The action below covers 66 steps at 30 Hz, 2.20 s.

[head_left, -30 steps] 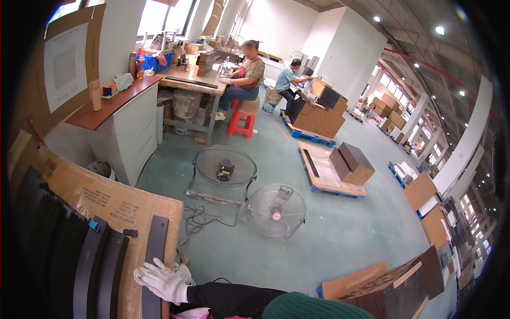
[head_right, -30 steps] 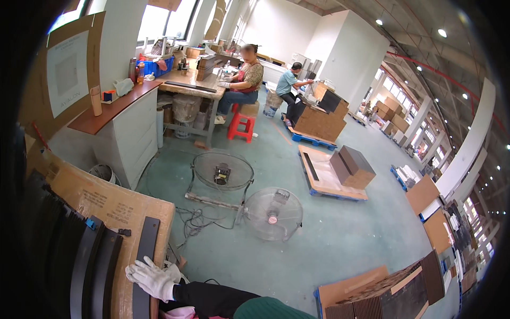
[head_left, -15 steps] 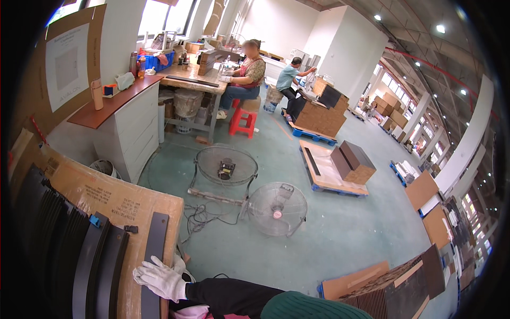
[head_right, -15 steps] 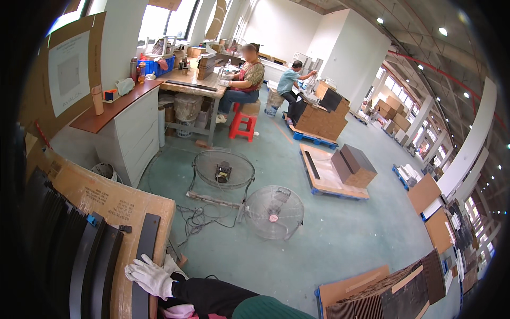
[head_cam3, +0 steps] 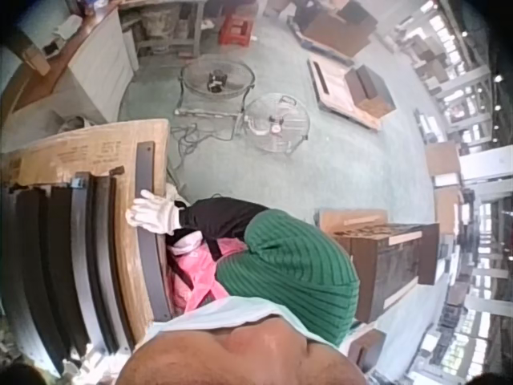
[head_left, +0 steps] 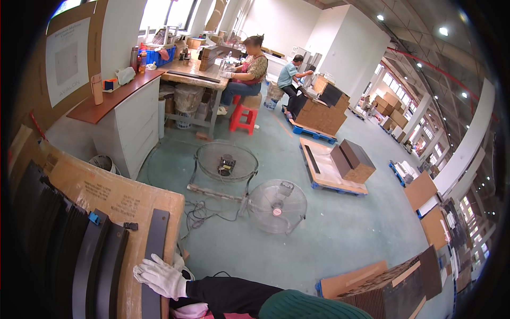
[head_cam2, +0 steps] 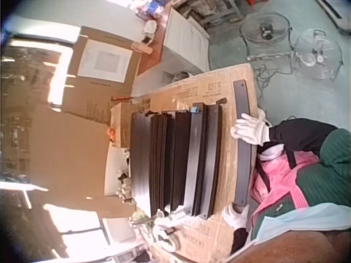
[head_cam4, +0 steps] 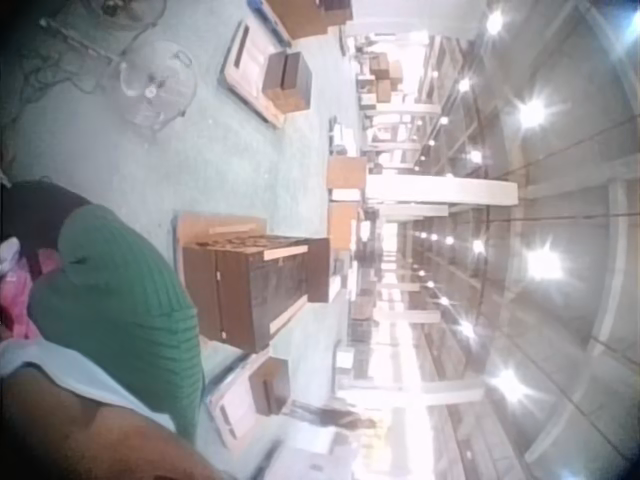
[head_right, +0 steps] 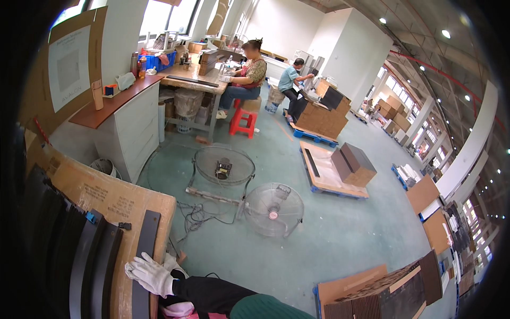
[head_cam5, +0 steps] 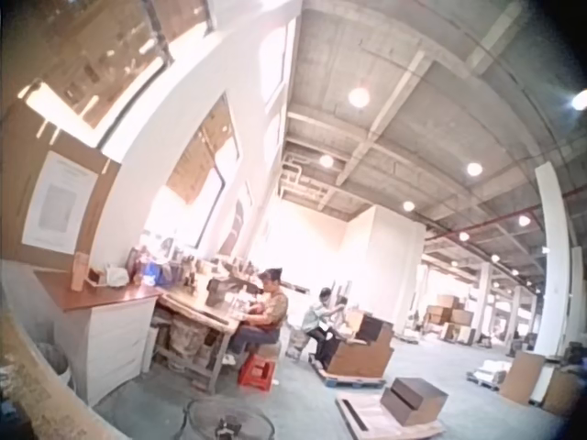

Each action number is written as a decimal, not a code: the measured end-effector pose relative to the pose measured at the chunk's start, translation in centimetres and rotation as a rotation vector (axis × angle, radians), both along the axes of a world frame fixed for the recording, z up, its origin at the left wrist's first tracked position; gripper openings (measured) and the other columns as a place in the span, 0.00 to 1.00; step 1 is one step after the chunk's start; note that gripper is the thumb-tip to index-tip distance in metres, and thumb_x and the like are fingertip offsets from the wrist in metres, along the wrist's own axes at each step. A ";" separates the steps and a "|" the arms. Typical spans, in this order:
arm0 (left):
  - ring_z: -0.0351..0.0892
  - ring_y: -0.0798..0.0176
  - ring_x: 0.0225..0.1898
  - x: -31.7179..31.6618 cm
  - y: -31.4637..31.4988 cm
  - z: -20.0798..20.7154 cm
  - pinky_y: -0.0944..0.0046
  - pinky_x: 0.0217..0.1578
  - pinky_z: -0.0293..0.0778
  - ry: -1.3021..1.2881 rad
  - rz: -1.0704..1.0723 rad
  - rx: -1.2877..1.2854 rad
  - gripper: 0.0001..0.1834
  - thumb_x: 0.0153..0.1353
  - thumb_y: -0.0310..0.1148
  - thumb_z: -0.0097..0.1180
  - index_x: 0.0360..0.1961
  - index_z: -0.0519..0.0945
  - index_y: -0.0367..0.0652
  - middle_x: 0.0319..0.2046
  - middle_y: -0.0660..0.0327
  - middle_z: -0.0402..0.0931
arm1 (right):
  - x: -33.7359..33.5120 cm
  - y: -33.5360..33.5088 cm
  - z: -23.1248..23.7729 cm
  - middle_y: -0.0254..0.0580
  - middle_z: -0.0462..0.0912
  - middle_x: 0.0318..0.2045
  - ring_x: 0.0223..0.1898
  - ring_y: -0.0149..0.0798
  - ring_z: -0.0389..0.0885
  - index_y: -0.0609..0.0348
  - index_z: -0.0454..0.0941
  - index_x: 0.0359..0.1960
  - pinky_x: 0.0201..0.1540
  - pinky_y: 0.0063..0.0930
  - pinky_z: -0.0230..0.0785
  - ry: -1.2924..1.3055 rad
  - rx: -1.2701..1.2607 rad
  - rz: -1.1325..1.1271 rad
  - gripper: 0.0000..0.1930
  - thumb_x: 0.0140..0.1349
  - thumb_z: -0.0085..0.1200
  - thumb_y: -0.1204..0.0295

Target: Cleaning long rectangular metal or plastic components using a rag and a cleaning solution from a bottle.

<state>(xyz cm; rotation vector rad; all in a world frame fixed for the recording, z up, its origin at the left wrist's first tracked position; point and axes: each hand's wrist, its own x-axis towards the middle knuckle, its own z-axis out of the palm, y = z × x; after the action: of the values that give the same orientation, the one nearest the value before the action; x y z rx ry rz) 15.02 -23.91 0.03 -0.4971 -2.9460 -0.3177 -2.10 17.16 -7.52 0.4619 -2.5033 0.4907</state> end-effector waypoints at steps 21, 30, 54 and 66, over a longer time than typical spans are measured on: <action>0.78 0.32 0.48 -3.6 3.1 -3.8 0.37 0.51 0.75 -0.023 -0.006 0.178 0.46 0.41 0.54 0.81 0.57 0.81 0.35 0.48 0.39 0.78 | -5.2 1.8 -1.8 0.52 0.70 0.70 0.75 0.56 0.63 0.55 0.64 0.72 0.79 0.57 0.48 -0.053 0.018 -0.114 0.33 0.64 0.52 0.67; 0.77 0.32 0.48 -4.5 5.0 -3.6 0.36 0.53 0.74 0.037 -0.129 0.216 0.46 0.42 0.51 0.81 0.59 0.79 0.35 0.48 0.40 0.78 | 2.7 -5.7 0.8 0.49 0.70 0.67 0.75 0.52 0.62 0.57 0.70 0.66 0.79 0.58 0.45 -0.166 0.019 0.099 0.28 0.66 0.52 0.60; 0.78 0.36 0.50 -3.8 4.3 -6.9 0.39 0.52 0.76 0.131 0.038 0.285 0.43 0.38 0.48 0.84 0.55 0.80 0.41 0.47 0.43 0.78 | 9.6 -17.8 -2.5 0.47 0.84 0.50 0.62 0.52 0.76 0.52 0.82 0.47 0.69 0.65 0.60 0.201 -0.239 0.765 0.13 0.66 0.51 0.63; 0.78 0.39 0.49 -4.6 6.4 -2.7 0.42 0.52 0.76 0.001 -0.079 0.294 0.43 0.40 0.43 0.80 0.60 0.80 0.38 0.49 0.44 0.78 | 5.9 -7.3 4.1 0.37 0.83 0.43 0.54 0.45 0.79 0.47 0.82 0.47 0.62 0.54 0.64 0.055 -0.152 0.411 0.15 0.62 0.54 0.59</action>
<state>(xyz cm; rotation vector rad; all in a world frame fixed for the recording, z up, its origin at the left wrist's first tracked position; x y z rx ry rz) 10.46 -17.49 -2.64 -0.5701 -2.8123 -0.7447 3.80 9.90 -3.43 0.9218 -2.2983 0.8055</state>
